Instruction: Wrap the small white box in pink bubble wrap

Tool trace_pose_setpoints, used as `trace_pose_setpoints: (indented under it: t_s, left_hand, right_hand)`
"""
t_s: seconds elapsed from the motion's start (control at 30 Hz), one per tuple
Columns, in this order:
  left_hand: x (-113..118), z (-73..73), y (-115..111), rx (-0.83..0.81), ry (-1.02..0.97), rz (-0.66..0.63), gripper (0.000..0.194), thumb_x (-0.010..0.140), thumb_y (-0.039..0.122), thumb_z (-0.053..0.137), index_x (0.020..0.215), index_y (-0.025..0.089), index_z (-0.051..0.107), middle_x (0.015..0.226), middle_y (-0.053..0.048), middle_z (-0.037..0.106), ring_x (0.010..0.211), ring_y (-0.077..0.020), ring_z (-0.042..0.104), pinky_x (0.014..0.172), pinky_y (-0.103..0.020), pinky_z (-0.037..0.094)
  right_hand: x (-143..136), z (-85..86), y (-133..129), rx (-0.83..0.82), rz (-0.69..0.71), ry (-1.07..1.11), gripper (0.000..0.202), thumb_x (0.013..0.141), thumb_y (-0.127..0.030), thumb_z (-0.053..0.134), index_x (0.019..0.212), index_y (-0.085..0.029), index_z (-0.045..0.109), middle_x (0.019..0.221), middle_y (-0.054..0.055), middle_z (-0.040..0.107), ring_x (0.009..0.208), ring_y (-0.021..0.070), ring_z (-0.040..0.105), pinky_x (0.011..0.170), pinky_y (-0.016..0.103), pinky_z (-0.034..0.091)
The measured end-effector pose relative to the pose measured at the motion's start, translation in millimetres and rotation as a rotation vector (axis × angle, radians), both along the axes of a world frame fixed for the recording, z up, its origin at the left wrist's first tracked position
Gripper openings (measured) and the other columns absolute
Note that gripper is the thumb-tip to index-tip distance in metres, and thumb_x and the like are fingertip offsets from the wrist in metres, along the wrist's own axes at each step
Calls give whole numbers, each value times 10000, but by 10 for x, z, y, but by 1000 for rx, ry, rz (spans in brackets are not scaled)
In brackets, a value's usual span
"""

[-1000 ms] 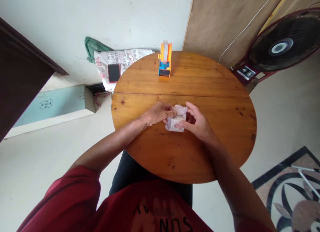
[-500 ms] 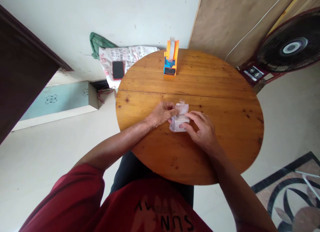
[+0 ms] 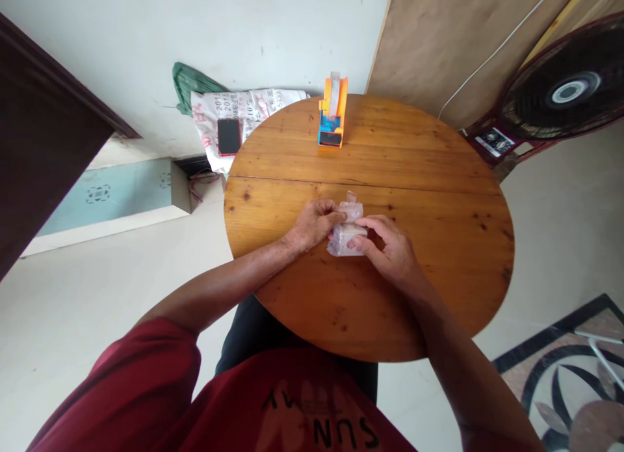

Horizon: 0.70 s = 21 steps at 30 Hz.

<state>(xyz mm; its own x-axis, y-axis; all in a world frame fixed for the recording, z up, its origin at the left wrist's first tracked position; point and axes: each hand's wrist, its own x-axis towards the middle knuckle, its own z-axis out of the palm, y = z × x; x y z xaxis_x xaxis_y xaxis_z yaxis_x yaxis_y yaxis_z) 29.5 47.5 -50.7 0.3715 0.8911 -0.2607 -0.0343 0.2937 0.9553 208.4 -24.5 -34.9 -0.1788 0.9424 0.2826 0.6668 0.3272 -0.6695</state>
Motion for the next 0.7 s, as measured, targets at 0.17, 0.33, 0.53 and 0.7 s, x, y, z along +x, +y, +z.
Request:
trace_pose_setpoints:
  t_s: [0.17, 0.33, 0.53, 0.7]
  left_hand:
    - [-29, -13, 3, -4, -25, -33, 169, 812, 151, 665, 669, 146, 576, 527, 61, 546, 400, -51, 474, 423, -180, 381]
    - [-50, -8, -4, 0, -90, -63, 102, 788, 172, 675, 722, 145, 601, 570, 56, 570, 445, -50, 467, 459, -185, 382]
    - [-48, 18, -6, -29, -172, -73, 75, 749, 140, 692, 795, 142, 633, 672, 34, 634, 576, -69, 555, 566, -193, 448]
    - [-48, 30, 4, -56, -171, -48, 71, 732, 117, 677, 750, 143, 614, 651, 42, 625, 528, -62, 526, 528, -194, 440]
  right_hand:
    - [-10, -35, 10, -91, -45, 106, 235, 866, -356, 691, 1077, -254, 694, 1006, 45, 685, 884, 205, 648, 835, 388, 529]
    - [-37, -30, -3, -40, -105, 158, 244, 793, -382, 744, 982, -235, 698, 1361, 126, 557, 1216, 291, 585, 1016, 482, 472]
    - [-31, -90, 23, -171, -66, 348, 253, 764, -343, 757, 969, -251, 639, 1094, 51, 692, 942, 220, 674, 866, 417, 537]
    - [-92, -134, 19, -265, -106, 525, 288, 738, -345, 768, 964, -262, 610, 829, -20, 691, 692, 175, 660, 680, 355, 557]
